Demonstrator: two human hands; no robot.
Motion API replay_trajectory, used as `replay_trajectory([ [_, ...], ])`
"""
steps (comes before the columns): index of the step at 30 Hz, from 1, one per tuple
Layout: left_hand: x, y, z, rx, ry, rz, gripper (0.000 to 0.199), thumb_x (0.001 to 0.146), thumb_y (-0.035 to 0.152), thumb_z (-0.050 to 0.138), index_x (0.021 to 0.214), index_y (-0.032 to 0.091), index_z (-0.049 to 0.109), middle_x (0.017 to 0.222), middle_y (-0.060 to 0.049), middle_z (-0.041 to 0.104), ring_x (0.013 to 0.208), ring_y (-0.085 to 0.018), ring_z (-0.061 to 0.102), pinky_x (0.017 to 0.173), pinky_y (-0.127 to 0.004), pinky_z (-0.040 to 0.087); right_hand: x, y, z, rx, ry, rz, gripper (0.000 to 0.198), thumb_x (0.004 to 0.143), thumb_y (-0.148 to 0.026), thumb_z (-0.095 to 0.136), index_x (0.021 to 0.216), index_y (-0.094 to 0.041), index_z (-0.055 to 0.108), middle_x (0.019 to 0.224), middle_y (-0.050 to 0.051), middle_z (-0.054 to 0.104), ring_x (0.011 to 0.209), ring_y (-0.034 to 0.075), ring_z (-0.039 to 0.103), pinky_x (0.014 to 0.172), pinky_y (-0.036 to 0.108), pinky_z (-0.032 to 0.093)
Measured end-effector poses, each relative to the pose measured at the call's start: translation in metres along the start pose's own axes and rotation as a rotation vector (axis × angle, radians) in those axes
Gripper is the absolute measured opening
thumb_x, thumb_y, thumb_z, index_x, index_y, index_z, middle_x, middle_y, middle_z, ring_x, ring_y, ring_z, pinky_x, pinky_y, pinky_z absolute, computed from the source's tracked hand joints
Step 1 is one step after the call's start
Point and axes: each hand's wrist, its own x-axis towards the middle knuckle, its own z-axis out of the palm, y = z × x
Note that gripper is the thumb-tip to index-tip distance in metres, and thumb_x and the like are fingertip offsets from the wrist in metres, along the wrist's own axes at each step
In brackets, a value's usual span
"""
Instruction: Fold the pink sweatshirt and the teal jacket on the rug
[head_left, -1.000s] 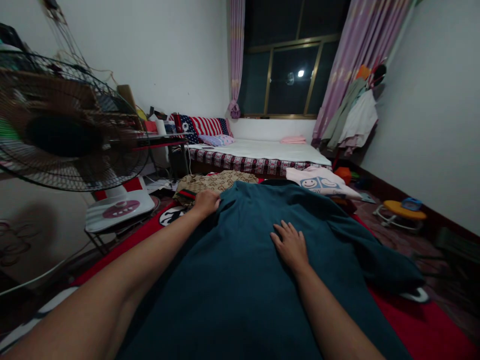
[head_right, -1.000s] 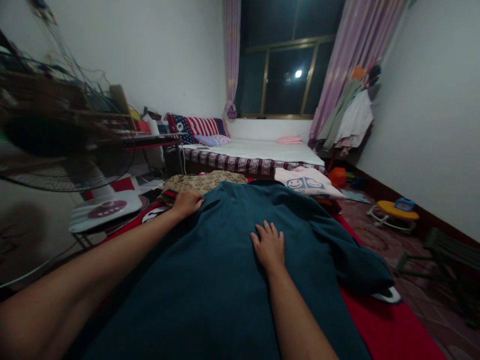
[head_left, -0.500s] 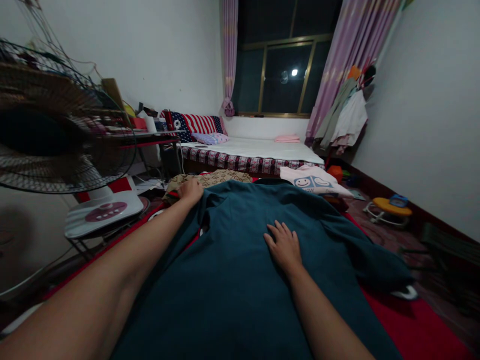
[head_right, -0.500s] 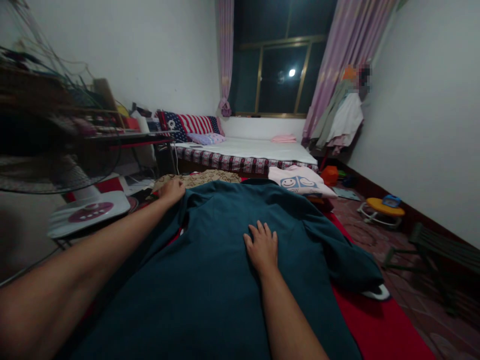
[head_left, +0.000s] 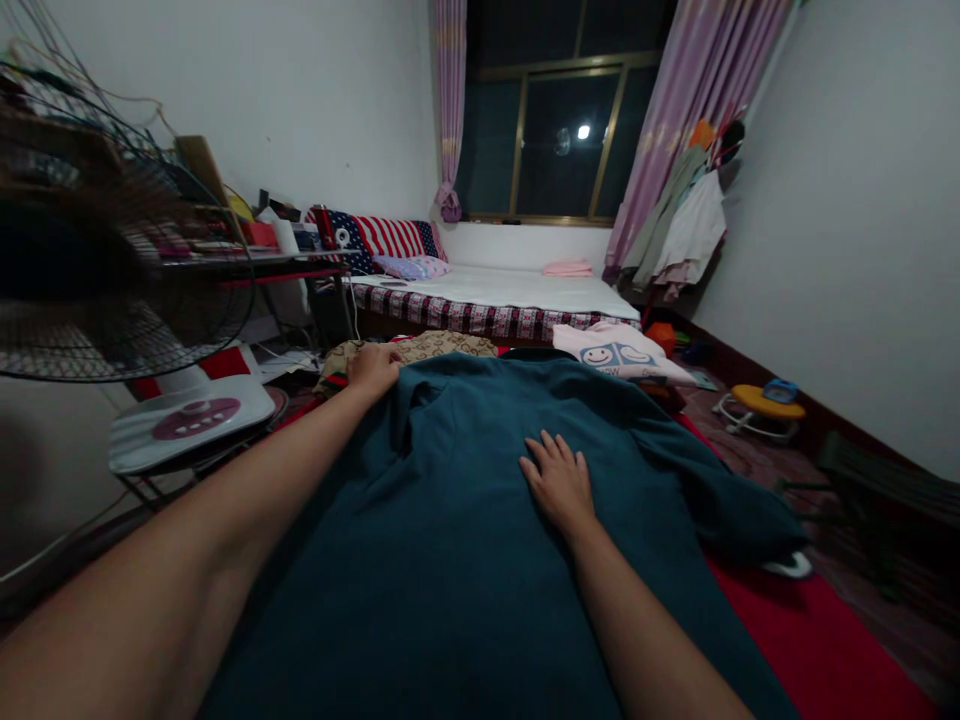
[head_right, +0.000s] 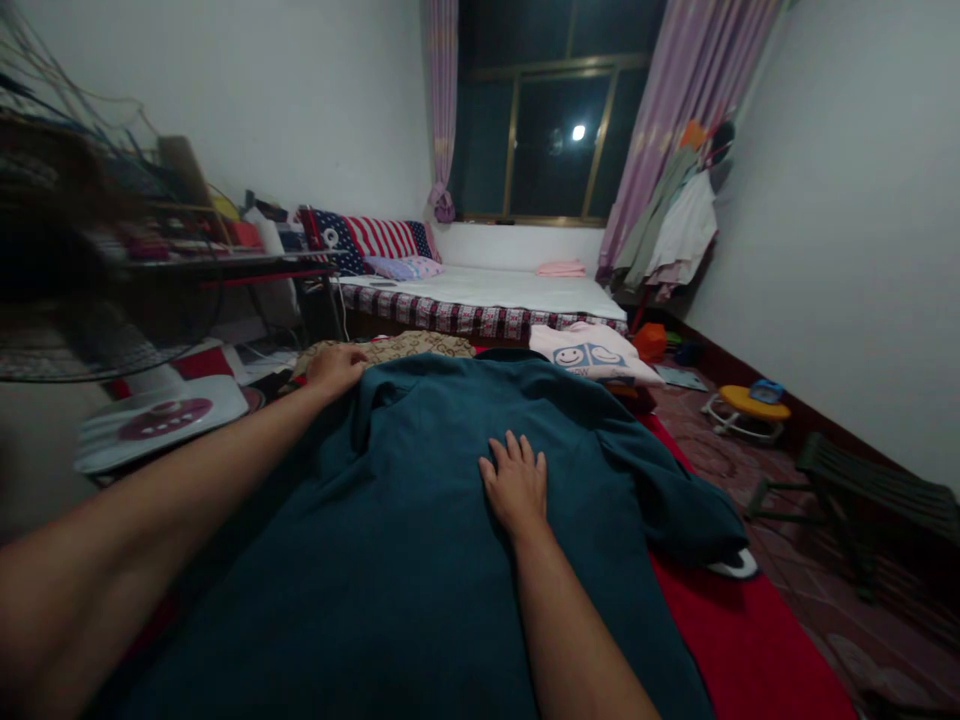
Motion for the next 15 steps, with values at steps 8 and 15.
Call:
replay_trajectory([
  [8, -0.065, -0.077, -0.055, 0.251, -0.293, 0.047, 0.036, 0.079, 0.039, 0.055, 0.107, 0.023, 0.071, 0.105, -0.004, 0.072, 0.098, -0.024, 0.064, 0.072, -0.025, 0.045, 0.000, -0.003, 0.002, -0.088, 0.002, 0.006, 0.049, 0.096, -0.043, 0.033, 0.140, -0.026, 0.045, 0.153, 0.005, 0.033, 0.141, 0.028, 0.025, 0.110, 0.053, 0.021],
  [15, -0.110, -0.132, -0.075, 0.285, -0.637, -0.112, 0.059, 0.059, 0.066, 0.067, 0.089, 0.016, 0.071, 0.094, -0.010, 0.072, 0.086, -0.026, 0.064, 0.068, -0.027, 0.044, 0.001, -0.001, 0.002, -0.111, -0.006, 0.001, 0.049, 0.096, -0.043, 0.034, 0.140, -0.026, 0.045, 0.153, 0.006, 0.033, 0.141, 0.028, 0.026, 0.110, 0.052, 0.023],
])
